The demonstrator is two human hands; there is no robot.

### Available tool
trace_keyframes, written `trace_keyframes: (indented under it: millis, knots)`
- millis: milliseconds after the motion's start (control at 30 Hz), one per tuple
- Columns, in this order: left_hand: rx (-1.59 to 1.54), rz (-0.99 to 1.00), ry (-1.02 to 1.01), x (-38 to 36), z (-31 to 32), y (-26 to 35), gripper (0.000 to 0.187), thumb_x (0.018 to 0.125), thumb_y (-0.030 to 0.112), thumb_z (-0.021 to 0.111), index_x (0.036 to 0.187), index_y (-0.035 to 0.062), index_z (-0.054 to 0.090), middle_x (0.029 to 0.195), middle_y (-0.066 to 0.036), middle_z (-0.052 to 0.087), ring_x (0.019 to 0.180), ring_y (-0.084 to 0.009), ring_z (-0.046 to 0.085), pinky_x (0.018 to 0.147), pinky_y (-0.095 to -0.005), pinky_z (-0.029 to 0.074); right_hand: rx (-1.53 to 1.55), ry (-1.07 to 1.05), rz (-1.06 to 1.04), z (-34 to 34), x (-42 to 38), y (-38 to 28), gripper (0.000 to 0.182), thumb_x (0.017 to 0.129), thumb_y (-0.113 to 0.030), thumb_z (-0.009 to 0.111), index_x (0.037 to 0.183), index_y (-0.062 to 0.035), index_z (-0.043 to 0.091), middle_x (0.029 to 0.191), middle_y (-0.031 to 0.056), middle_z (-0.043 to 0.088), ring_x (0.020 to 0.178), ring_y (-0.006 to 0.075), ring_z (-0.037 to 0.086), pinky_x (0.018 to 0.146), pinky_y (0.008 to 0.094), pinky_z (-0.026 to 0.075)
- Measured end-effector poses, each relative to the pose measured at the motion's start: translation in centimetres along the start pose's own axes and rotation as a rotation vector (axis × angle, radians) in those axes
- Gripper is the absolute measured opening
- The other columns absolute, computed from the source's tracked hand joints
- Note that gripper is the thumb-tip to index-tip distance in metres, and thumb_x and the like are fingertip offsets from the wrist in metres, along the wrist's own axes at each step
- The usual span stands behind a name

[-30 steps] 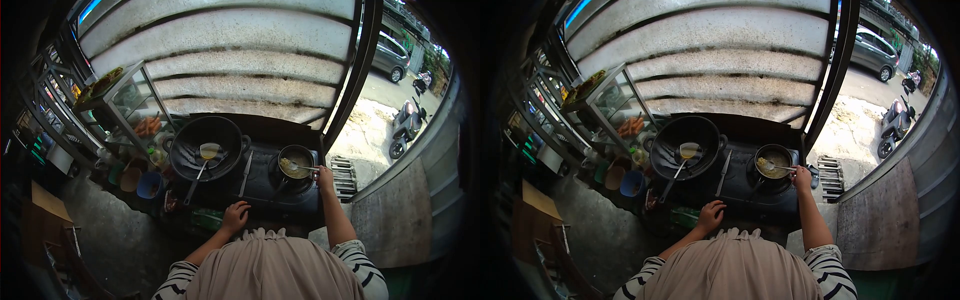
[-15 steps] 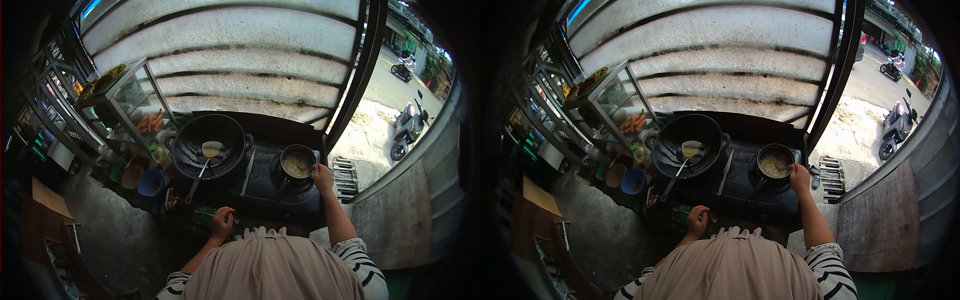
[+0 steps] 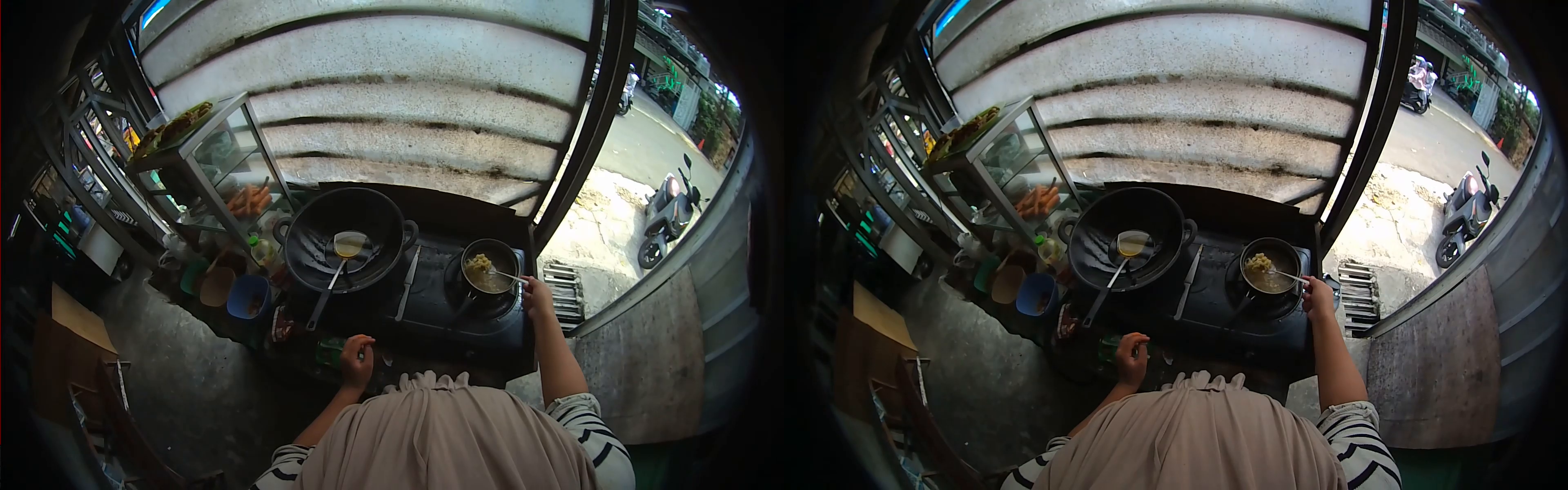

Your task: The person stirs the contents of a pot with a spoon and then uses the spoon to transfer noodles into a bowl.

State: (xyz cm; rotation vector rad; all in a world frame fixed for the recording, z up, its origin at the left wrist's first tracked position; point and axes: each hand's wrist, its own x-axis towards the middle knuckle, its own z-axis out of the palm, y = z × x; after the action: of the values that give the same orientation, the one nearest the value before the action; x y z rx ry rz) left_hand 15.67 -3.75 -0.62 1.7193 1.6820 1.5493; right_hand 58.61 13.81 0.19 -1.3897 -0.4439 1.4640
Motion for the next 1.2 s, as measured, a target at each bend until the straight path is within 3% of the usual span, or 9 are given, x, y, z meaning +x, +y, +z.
trace_keyframes:
  millis: [200, 300, 367, 467, 733, 833, 900, 1000, 1200]
  knots:
    - [-0.007, -0.032, -0.007, 0.1, -0.1, -0.2, 0.013, 0.079, -0.001, 0.054, 0.087, 0.0049, 0.062, 0.091, -0.010, 0.062, 0.080, -0.0234, 0.059, 0.069, -0.0310, 0.047, -0.180, 0.066, -0.344, 1.3, -0.5, -1.0, 0.024, 0.093, -0.023, 0.049, 0.102, -0.0061, 0.063, 0.067, -0.0018, 0.052, 0.043, 0.0062, 0.043, 0.036, 0.0194, 0.031]
    - [-0.004, -0.061, -0.023, 0.2, -0.1, -0.1, 0.013, 0.079, -0.001, 0.054, 0.087, 0.0050, 0.062, 0.091, -0.010, 0.062, 0.080, -0.0235, 0.059, 0.069, -0.0310, 0.047, -0.574, 0.182, -0.693, 2.2, -0.9, -1.1, 0.024, 0.093, -0.021, 0.050, 0.099, -0.0040, 0.065, 0.070, 0.0039, 0.057, 0.045, 0.0096, 0.052, 0.039, 0.0238, 0.039]
    - [-0.005, -0.075, -0.027, 0.1, 0.0, -0.2, 0.013, 0.079, -0.001, 0.054, 0.087, 0.0051, 0.062, 0.091, -0.010, 0.062, 0.080, -0.0235, 0.059, 0.069, -0.0310, 0.047, -0.931, 0.238, -0.871, 2.6, -0.5, -0.6, 0.020, 0.089, -0.020, 0.053, 0.096, -0.0082, 0.068, 0.073, 0.0116, 0.062, 0.067, 0.0262, 0.063, 0.060, 0.0359, 0.049]
    - [-0.001, -0.080, -0.029, 0.2, 0.0, -0.1, 0.013, 0.079, -0.001, 0.054, 0.087, 0.0052, 0.062, 0.091, -0.010, 0.062, 0.081, -0.0235, 0.059, 0.069, -0.0308, 0.047, -1.163, 0.166, -0.984, 4.4, -3.4, -1.0, 0.018, 0.086, -0.016, 0.054, 0.095, -0.0092, 0.068, 0.082, 0.0150, 0.064, 0.079, 0.0338, 0.061, 0.072, 0.0403, 0.048]
    - [0.001, -0.085, -0.024, -0.1, 0.2, -0.4, 0.013, 0.079, 0.000, 0.054, 0.088, 0.0047, 0.062, 0.091, -0.011, 0.062, 0.082, -0.0240, 0.060, 0.068, -0.0310, 0.047, -1.210, 0.079, -0.797, 4.2, -2.0, -0.5, 0.019, 0.084, -0.015, 0.052, 0.089, -0.0053, 0.068, 0.085, 0.0182, 0.065, 0.086, 0.0343, 0.062, 0.077, 0.0418, 0.048]
    - [0.001, -0.073, -0.024, -0.2, 0.2, -1.0, 0.012, 0.080, -0.001, 0.054, 0.088, 0.0044, 0.062, 0.091, -0.011, 0.062, 0.081, -0.0240, 0.060, 0.067, -0.0309, 0.047, -1.161, 0.053, -0.676, 3.1, -0.4, -0.6, 0.020, 0.084, -0.014, 0.051, 0.085, -0.0031, 0.068, 0.074, 0.0155, 0.065, 0.067, 0.0290, 0.064, 0.062, 0.0377, 0.050]
    - [0.001, -0.092, -0.030, -0.2, 0.1, -0.9, 0.012, 0.080, 0.000, 0.054, 0.088, 0.0044, 0.062, 0.091, -0.011, 0.062, 0.081, -0.0239, 0.060, 0.067, -0.0307, 0.047, -0.660, -0.099, -0.356, 1.7, 1.0, -0.6, 0.021, 0.085, -0.014, 0.050, 0.086, -0.0018, 0.067, 0.064, 0.0069, 0.059, 0.047, 0.0171, 0.055, 0.043, 0.0288, 0.042]
    - [-0.009, -0.114, -0.031, 0.0, 0.0, -0.6, 0.012, 0.080, 0.000, 0.054, 0.088, 0.0044, 0.062, 0.092, -0.011, 0.061, 0.081, -0.0237, 0.060, 0.066, -0.0303, 0.047, -0.390, -0.085, -0.198, 1.8, -0.9, -1.7, 0.022, 0.087, -0.014, 0.048, 0.088, -0.0012, 0.066, 0.060, -0.0006, 0.050, 0.041, 0.0070, 0.042, 0.035, 0.0207, 0.030]
    - [0.007, -0.120, -0.021, -0.2, -0.2, -1.1, 0.012, 0.080, 0.000, 0.054, 0.088, 0.0045, 0.062, 0.092, -0.010, 0.061, 0.080, -0.0234, 0.060, 0.066, -0.0301, 0.047, -0.263, -0.093, -0.232, 0.5, 0.5, -2.2, 0.026, 0.093, -0.024, 0.049, 0.095, -0.0020, 0.062, 0.062, -0.0007, 0.048, 0.041, 0.0069, 0.043, 0.037, 0.0195, 0.033]
